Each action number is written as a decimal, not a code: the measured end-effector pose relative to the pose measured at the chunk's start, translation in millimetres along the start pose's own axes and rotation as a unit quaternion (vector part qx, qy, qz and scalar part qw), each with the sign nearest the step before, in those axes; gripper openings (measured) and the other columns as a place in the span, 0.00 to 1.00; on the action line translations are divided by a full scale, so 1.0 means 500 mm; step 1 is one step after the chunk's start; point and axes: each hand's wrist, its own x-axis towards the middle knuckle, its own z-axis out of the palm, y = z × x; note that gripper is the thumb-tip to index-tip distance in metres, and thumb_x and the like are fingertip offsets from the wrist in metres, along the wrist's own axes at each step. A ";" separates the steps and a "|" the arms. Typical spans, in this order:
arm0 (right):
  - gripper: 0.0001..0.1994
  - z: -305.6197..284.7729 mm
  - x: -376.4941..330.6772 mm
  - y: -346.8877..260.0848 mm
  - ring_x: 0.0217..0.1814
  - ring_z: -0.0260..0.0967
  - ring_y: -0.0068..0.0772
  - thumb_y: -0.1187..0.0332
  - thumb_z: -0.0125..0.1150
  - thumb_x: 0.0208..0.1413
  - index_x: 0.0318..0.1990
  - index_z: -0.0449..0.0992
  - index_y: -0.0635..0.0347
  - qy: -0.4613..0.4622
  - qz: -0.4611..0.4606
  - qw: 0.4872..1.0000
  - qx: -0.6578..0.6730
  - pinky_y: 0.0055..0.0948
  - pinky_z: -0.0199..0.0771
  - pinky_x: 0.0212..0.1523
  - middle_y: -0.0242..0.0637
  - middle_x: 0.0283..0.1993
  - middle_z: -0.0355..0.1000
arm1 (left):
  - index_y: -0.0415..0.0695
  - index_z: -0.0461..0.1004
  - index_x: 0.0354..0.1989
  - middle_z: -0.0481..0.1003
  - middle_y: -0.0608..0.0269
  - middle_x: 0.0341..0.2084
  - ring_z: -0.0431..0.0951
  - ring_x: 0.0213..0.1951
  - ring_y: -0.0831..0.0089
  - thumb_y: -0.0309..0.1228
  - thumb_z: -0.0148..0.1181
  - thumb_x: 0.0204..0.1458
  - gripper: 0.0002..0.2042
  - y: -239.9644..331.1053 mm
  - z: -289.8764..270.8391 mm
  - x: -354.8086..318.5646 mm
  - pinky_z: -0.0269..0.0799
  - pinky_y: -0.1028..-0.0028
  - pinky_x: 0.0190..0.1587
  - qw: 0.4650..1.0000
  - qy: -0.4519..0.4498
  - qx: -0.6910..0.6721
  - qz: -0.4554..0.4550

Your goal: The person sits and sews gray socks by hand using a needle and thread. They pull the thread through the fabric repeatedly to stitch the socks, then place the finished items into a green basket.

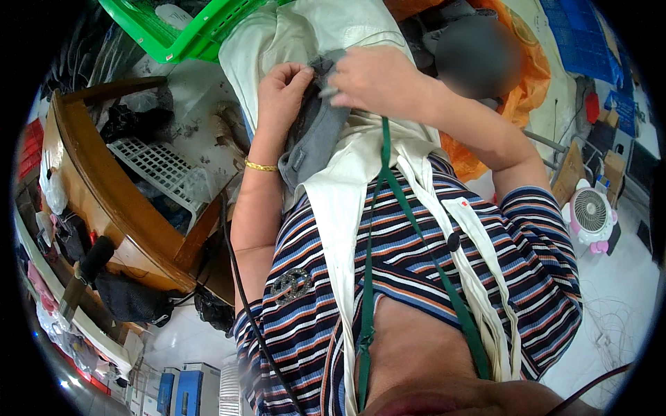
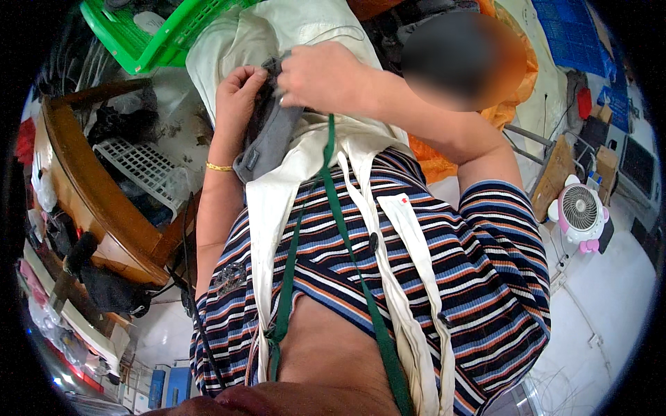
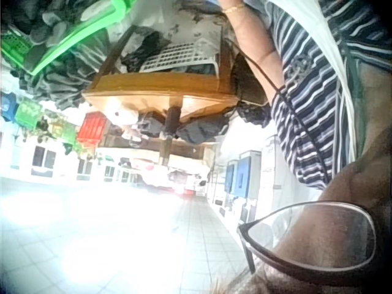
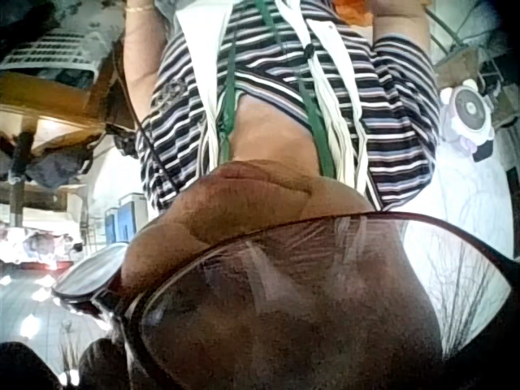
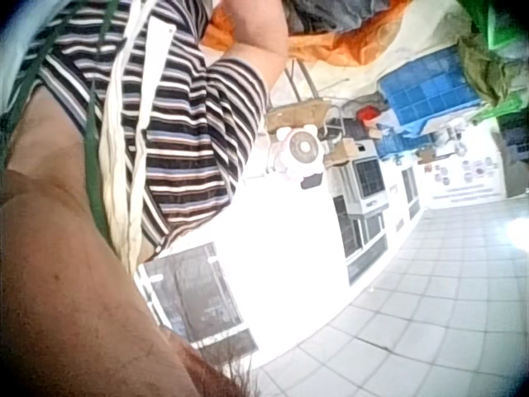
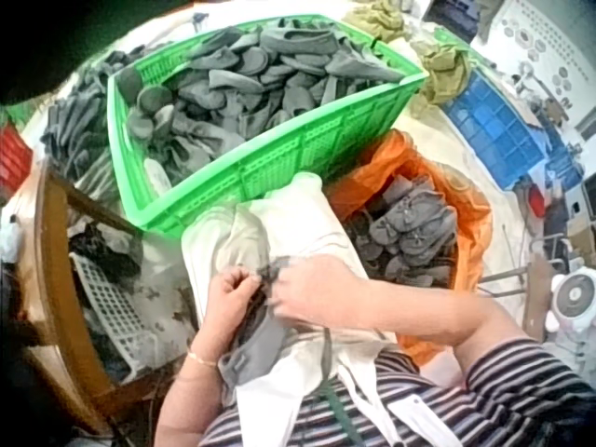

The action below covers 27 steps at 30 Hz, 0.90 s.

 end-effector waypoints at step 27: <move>0.14 0.058 -0.119 0.117 0.39 0.70 0.18 0.59 0.53 0.67 0.49 0.75 0.61 0.208 0.280 0.817 0.458 0.21 0.74 0.41 0.28 0.36 0.73 | 0.39 0.70 0.30 0.69 0.54 0.25 0.72 0.29 0.55 0.26 0.63 0.49 0.07 0.151 0.035 -0.108 0.66 0.64 0.31 0.884 -0.101 0.378 0.256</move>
